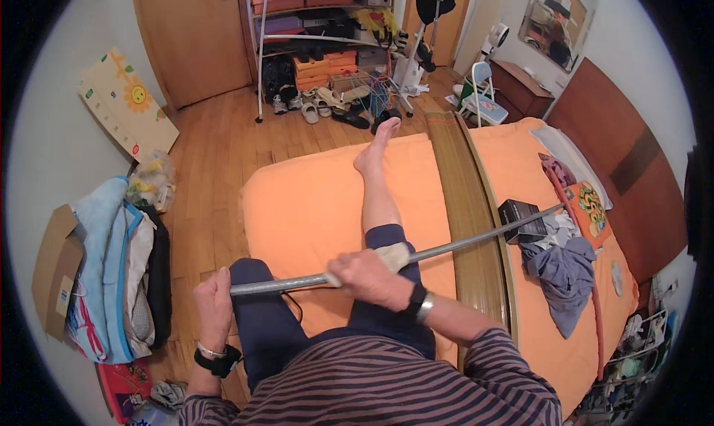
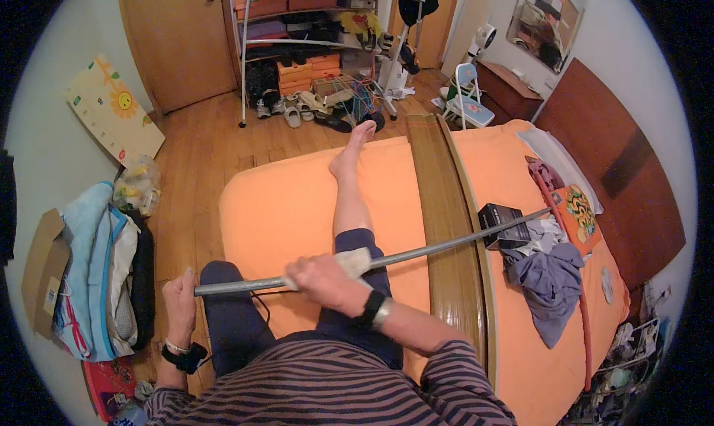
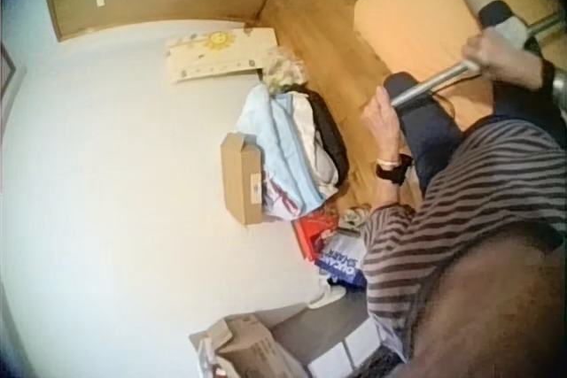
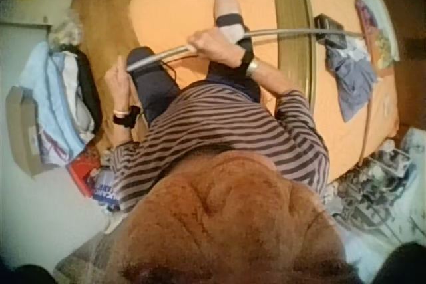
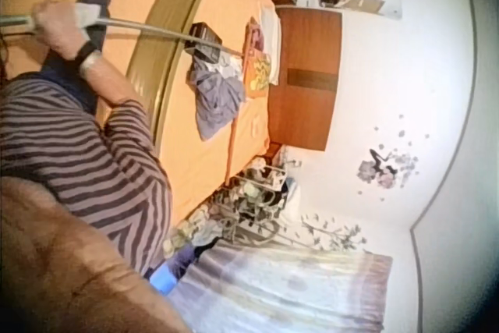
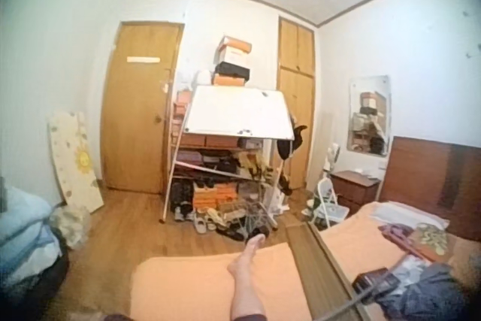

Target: Cleaning a metal rod and a product box using a white cloth while sitting on a bed.

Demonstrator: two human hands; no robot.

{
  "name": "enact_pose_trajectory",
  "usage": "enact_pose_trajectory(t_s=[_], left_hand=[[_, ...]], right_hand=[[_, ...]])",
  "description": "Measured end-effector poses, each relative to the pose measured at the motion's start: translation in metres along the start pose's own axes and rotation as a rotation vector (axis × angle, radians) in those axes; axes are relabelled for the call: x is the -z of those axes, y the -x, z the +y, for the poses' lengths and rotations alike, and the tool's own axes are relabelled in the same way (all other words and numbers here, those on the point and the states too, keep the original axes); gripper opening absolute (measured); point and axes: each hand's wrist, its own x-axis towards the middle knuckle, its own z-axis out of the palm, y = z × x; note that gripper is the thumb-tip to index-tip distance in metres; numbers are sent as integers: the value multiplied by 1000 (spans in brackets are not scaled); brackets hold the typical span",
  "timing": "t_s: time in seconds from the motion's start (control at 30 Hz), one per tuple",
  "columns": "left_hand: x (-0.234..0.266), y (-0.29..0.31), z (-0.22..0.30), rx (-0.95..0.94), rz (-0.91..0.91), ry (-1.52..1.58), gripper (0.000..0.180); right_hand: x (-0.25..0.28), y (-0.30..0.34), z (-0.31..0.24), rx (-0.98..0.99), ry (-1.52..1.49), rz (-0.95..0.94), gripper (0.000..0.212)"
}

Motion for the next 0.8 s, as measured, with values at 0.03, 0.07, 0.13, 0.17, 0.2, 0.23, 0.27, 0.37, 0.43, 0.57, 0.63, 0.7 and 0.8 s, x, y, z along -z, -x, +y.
enact_pose_trajectory(t_s=[0.03, 0.07, 0.13, 0.17, 0.2, 0.23, 0.27, 0.37, 0.43, 0.57, 0.63, 0.7, 0.8], left_hand=[[3, 3, -2, -1, 6, -4, 45], [7, 6, -4, 21, -26, 56, 43], [12, 7, -1, 47, -48, 119, 42], [13, 5, 2, 58, -70, 201, 35], [14, 4, 7, 68, -86, 283, 33], [12, 3, 7, 68, -73, 284, 33], [9, 2, 5, 79, -126, 431, 31], [6, 3, 8, 147, -208, 755, 52], [3, 5, 10, 203, -243, 933, 64], [-11, 8, 12, 50, -232, 885, 75], [-21, 14, 21, 7, -196, 911, 75], [-25, 13, 28, 41, -141, 971, 75], [-32, 15, 34, 103, -65, 1041, 76]], right_hand=[[-3, -13, -17, 60, -39, 101, 19], [-4, -21, -28, 67, -40, 104, 19], [-6, -31, -42, 64, -25, 130, 17], [-6, -31, -43, 67, -69, 162, 16], [-6, -30, -43, 80, -68, 162, 16], [-6, -28, -42, 80, -76, 138, 16], [-5, -27, -40, 79, -84, 113, 16], [8, -25, -46, 47, -65, 23, 10], [3, -28, -48, 63, -75, 69, 14], [3, -65, -88, 166, -172, 86, 21], [-6, -94, -127, 205, -43, 105, 27], [-9, -102, -136, 236, 92, 125, 33], [-11, -96, -130, 253, -149, 166, 43]])
